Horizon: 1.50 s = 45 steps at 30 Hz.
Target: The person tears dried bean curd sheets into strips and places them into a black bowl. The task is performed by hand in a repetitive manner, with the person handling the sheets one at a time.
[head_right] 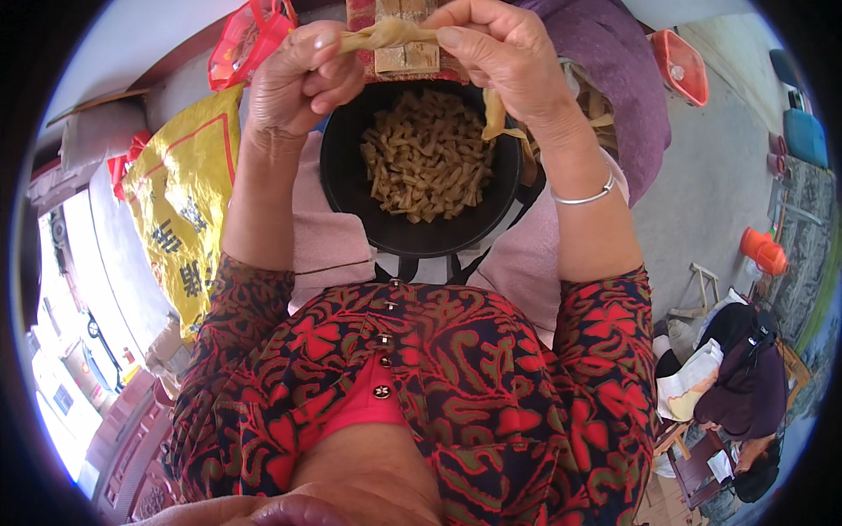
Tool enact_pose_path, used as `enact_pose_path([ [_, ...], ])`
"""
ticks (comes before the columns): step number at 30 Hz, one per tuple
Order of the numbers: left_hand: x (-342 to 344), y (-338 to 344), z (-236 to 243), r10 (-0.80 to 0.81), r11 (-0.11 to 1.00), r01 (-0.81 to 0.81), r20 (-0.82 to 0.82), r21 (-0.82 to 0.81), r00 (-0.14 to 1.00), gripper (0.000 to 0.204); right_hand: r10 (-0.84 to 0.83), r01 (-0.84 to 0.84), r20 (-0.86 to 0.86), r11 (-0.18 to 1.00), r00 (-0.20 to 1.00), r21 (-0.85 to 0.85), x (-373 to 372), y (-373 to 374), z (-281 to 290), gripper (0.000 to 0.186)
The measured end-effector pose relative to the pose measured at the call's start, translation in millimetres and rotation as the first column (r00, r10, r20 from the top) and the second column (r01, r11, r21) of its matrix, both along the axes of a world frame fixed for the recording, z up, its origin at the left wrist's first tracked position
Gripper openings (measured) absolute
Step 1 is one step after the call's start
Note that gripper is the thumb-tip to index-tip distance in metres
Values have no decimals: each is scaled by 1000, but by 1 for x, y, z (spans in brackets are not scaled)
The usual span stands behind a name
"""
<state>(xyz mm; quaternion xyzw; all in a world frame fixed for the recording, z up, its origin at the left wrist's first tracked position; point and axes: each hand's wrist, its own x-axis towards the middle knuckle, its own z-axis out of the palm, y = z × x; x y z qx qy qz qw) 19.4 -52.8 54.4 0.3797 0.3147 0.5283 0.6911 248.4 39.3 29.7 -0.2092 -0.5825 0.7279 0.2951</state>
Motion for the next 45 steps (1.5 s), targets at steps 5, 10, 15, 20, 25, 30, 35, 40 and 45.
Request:
enact_pose_path([
  [5,-2,2,-4,34,998,-21,-255,51,966,31,57,-57,1,989,998,-139,0,2,-16,20],
  [10,2,0,-3,19,1000,-12,-322,25,947,31,109,-96,85,985,990,-144,-1,5,-8,19],
  [15,-8,-5,-1,-52,997,64,-292,31,955,34,118,-127,193,991,974,35,1,1,-5,18],
  [20,-12,-10,-1,-42,996,72,-391,62,919,36,28,-86,367,986,930,142,3,-8,13,16],
  [25,-19,-7,3,58,983,103,-782,155,621,28,-35,-38,265,964,963,265,1,-3,-4,12],
  [30,7,-11,2,552,786,256,-825,563,119,34,-94,-43,336,924,937,379,-14,-21,-7,11],
  [35,9,-13,-7,338,827,349,-886,441,317,26,-101,-75,336,879,936,471,-19,-30,9,14],
  [40,-13,-13,-3,1,910,368,-889,191,458,28,-162,-18,299,855,940,518,-4,-26,11,17],
  [45,-12,10,-39,413,898,105,-901,427,133,24,-296,109,252,819,922,564,-23,2,-15,25],
])
